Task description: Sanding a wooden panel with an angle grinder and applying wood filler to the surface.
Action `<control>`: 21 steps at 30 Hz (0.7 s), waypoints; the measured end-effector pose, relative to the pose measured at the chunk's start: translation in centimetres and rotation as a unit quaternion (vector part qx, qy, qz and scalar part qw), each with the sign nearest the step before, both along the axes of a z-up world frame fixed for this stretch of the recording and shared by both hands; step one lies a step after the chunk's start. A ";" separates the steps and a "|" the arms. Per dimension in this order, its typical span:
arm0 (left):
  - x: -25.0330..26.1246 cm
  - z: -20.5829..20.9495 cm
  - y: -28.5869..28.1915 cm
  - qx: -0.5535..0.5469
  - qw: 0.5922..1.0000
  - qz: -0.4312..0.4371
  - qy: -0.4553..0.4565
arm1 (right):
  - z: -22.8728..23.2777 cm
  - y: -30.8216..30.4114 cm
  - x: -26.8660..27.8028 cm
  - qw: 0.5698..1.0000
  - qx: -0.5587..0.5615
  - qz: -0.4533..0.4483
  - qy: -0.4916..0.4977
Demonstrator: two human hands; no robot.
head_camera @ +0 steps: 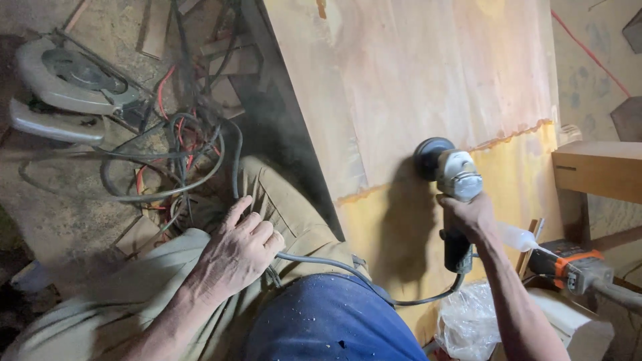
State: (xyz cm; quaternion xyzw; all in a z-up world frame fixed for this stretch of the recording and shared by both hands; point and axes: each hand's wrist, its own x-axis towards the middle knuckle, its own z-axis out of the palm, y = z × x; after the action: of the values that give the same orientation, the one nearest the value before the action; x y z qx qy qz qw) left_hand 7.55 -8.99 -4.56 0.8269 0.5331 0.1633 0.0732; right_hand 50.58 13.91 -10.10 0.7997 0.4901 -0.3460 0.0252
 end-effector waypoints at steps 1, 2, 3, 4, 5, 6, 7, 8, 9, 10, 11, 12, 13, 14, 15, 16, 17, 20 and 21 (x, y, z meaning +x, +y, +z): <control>0.2 0.7 0.5 -0.001 1.000 -0.002 -0.002 | 0.3 1.0 1.0 1.000 -0.001 -0.002 -0.002; 0.4 1.3 0.9 -0.003 1.000 0.003 0.019 | 0.6 2.0 2.0 1.000 -0.002 -0.030 0.006; 0.5 2.0 1.3 -0.005 0.999 0.007 0.041 | 0.8 2.9 3.0 0.998 -0.002 -0.059 0.015; 0.5 1.9 1.2 -0.006 0.999 0.005 0.040 | 0.9 3.9 3.4 0.998 -0.003 -0.061 0.014; 0.6 1.8 1.2 -0.010 0.999 0.000 0.037 | 0.9 4.8 4.0 0.996 0.008 -0.088 0.008; 0.7 1.7 1.1 -0.014 0.999 -0.006 0.033 | 0.9 5.7 4.5 0.993 0.020 -0.116 0.002; 0.8 1.7 1.0 -0.016 0.999 -0.006 0.033 | 1.0 5.8 4.7 0.993 0.018 -0.116 0.001; 0.8 1.7 1.0 -0.016 0.999 -0.005 0.030 | 1.0 6.0 4.8 0.994 0.024 -0.111 0.011; 0.8 1.6 1.0 -0.014 1.000 -0.004 0.027 | 1.1 6.4 4.8 0.994 0.031 -0.104 0.022; 0.7 1.5 1.0 -0.015 1.000 -0.003 0.027 | 1.1 5.9 4.4 0.994 0.030 -0.103 0.021; 0.7 1.5 1.0 -0.017 0.999 -0.002 0.030 | 1.2 5.5 4.0 0.995 0.025 -0.095 0.033; 0.7 1.5 1.0 -0.018 0.999 0.000 0.032 | 1.2 5.0 3.6 0.995 0.020 -0.087 0.045; 0.9 1.8 0.9 -0.019 0.999 -0.003 0.031 | 0.9 5.3 4.4 0.995 0.019 -0.090 0.044; 1.0 2.2 0.9 -0.027 0.999 -0.001 0.023 | 0.6 5.6 5.2 0.994 0.019 -0.102 0.035; 1.1 2.6 1.2 -0.033 0.999 0.004 0.016 | 0.4 6.4 5.9 0.993 0.022 -0.112 0.028; 1.3 2.9 1.7 -0.032 0.999 0.003 0.016 | 0.6 6.5 5.5 0.993 0.023 -0.113 0.028; 1.6 3.2 1.8 -0.031 0.999 -0.011 0.014 | 0.7 6.5 5.0 0.992 0.029 -0.119 0.022; 1.8 3.4 2.2 -0.022 1.000 -0.017 0.008 | 1.0 5.5 3.6 0.993 0.030 -0.109 0.034; 1.9 3.5 2.1 -0.018 1.000 -0.006 0.006 | 0.9 4.9 3.1 0.995 0.022 -0.087 0.053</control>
State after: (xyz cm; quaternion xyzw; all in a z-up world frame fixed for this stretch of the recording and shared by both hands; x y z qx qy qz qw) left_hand 9.43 -6.86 -1.04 0.8296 0.5316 0.1482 0.0854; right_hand 53.71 18.81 -9.15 0.8204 0.4268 -0.3775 -0.0487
